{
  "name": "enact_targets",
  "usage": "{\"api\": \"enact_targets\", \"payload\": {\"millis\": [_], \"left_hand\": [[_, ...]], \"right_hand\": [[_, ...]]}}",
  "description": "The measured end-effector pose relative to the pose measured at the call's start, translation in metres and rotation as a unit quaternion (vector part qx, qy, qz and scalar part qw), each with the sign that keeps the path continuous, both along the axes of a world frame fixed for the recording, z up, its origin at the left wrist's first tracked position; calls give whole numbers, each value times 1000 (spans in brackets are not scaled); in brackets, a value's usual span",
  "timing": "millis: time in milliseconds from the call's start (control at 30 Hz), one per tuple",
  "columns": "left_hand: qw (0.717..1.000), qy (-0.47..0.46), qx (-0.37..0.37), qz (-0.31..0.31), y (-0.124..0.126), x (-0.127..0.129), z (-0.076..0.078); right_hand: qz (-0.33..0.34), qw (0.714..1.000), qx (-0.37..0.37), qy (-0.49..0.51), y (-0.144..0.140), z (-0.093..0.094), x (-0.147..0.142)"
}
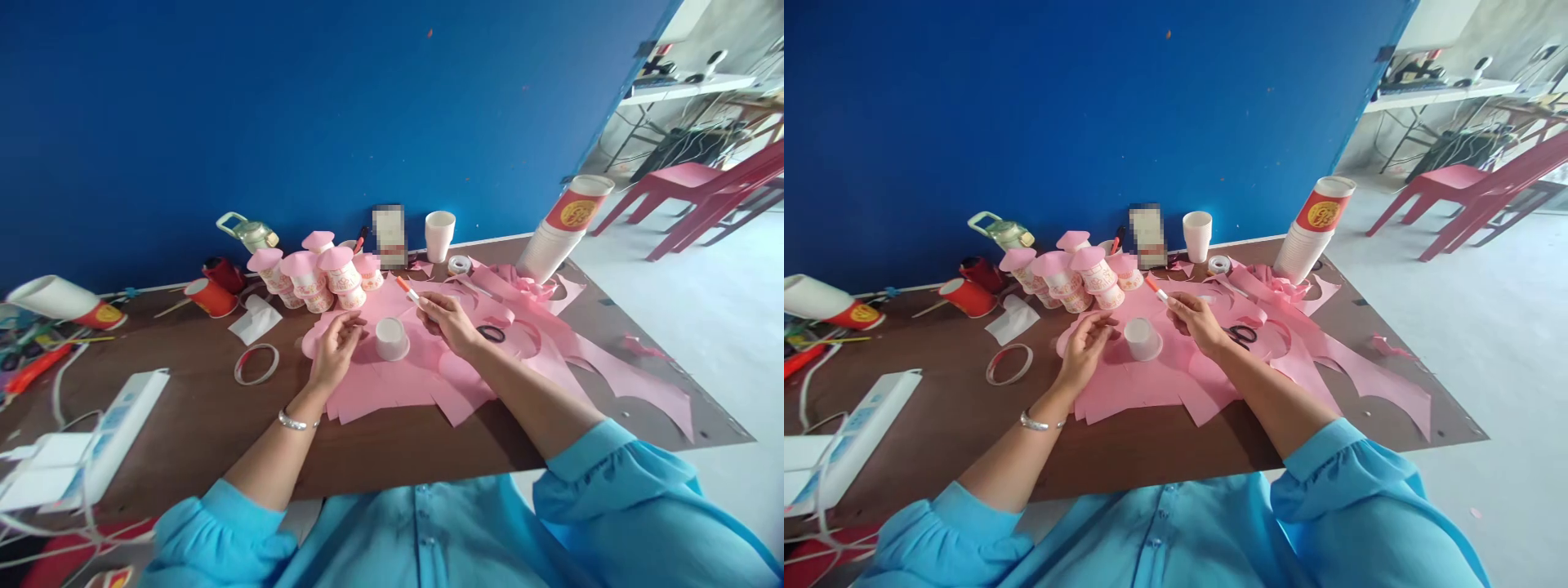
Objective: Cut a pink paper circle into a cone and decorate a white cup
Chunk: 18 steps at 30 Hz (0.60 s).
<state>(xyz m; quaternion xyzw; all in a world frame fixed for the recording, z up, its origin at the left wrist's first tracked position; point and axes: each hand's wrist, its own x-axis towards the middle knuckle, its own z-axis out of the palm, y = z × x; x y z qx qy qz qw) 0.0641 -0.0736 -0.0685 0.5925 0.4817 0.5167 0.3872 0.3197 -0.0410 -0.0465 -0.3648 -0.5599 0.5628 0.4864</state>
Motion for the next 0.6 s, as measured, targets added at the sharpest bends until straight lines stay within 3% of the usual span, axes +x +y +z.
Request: {"api": "enact_targets", "payload": {"millis": [133,233,300,433,600], "left_hand": [[997,-12,71,22,-8,7,27],[993,-2,108,-43,-16,14,47],[992,23,105,-72,-21,18,52],[993,42,100,-39,-29,20,44],[997,-56,37,-31,-33,20,31]], "right_hand": [[62,997,-20,36,-10,16,-1],[115,993,-21,17,-20,26,-3],[130,991,-20,-6,-27,29,-5],[126,991,-49,14,-31,28,-8],[114,977,-88,156,-30,19,-11]]}}
